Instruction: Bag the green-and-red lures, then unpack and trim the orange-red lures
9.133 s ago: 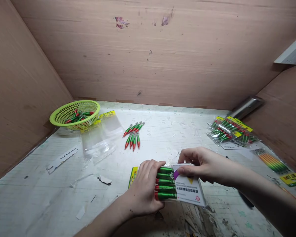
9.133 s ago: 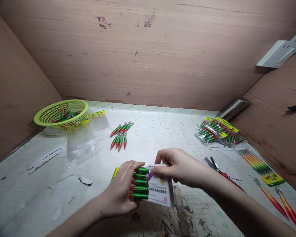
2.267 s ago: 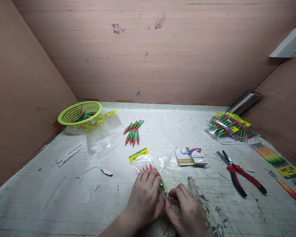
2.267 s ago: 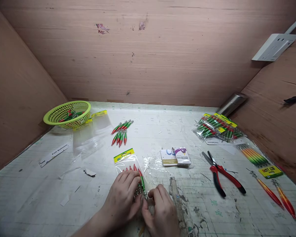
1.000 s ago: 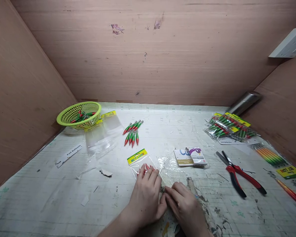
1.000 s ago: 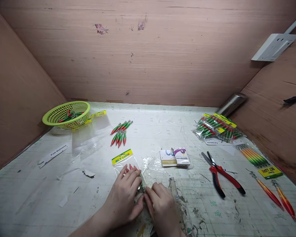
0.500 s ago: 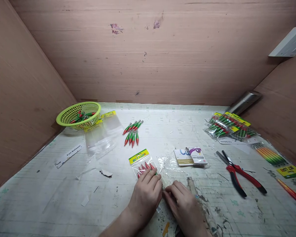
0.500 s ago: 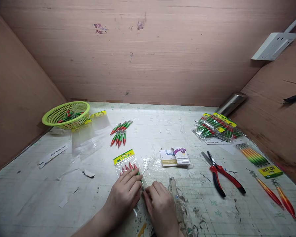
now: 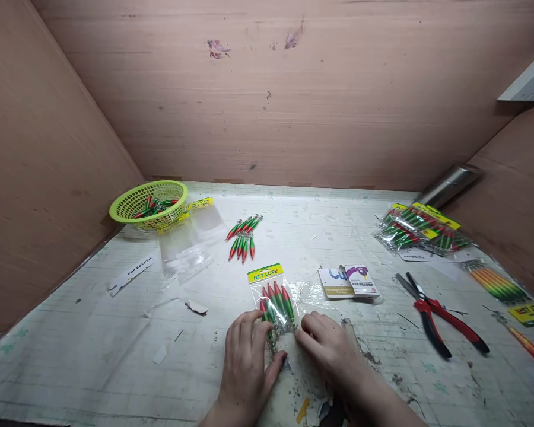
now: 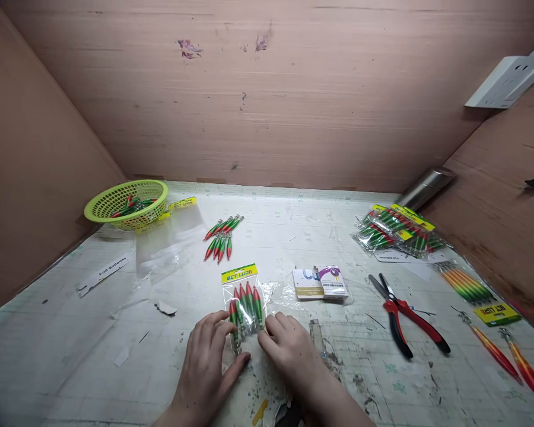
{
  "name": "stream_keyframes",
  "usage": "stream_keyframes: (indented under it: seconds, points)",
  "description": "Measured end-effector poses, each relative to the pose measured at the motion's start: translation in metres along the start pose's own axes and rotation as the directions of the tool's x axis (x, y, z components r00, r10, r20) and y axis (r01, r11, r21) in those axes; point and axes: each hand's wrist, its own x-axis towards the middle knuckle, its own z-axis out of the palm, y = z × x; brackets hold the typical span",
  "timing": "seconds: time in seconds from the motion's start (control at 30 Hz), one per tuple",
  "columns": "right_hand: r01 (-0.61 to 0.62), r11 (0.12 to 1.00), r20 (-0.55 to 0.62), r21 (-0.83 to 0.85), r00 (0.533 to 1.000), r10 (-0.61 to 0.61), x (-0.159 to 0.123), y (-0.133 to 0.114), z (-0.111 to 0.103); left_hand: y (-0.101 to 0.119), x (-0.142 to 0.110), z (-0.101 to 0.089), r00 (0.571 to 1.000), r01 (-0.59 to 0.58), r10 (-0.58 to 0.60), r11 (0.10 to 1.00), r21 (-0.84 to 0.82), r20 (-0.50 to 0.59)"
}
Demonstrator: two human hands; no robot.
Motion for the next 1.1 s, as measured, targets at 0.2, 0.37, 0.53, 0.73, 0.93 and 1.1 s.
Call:
stream_keyframes:
  seconds: [0.2, 0.37, 0.53, 0.73, 0.93, 1.1]
  points:
    - [0.085, 0.996, -0.017, 0.031, 0.996, -0.084, 0.012, 0.003, 0.005, -0.002, 0.007, -0.001, 0.978, 0.203, -0.197, 0.975, -0.093, 0.063]
    - [0.169, 0.985, -0.108, -0.035, 0.979, -0.172, 0.034, -0.004, 0.02, -0.005, 0.009, -0.005, 0.907, 0.386, -0.33, 0.9, -0.201, 0.261]
    - [0.284, 0.958, -0.152, -0.05, 0.946, -0.288, 0.052, -0.004, 0.025, -0.006, 0.019, -0.013, 0.77, 0.574, -0.421, 0.786, -0.23, 0.48]
    - [0.254, 0.967, -0.177, 0.008, 0.952, -0.249, 0.05, -0.003, 0.025, 0.0, 0.027, -0.01, 0.667, 0.682, -0.511, 0.712, -0.169, 0.542]
    - [0.174, 0.985, -0.18, -0.004, 0.969, -0.172, 0.049, -0.007, 0.027, 0.002, 0.023, -0.006, 0.721, 0.632, -0.447, 0.737, -0.239, 0.529]
    - [0.149, 0.989, -0.166, 0.0, 0.975, -0.147, 0.05, -0.005, 0.023, -0.002, 0.014, -0.006, 0.948, 0.308, -0.272, 0.916, -0.258, 0.167]
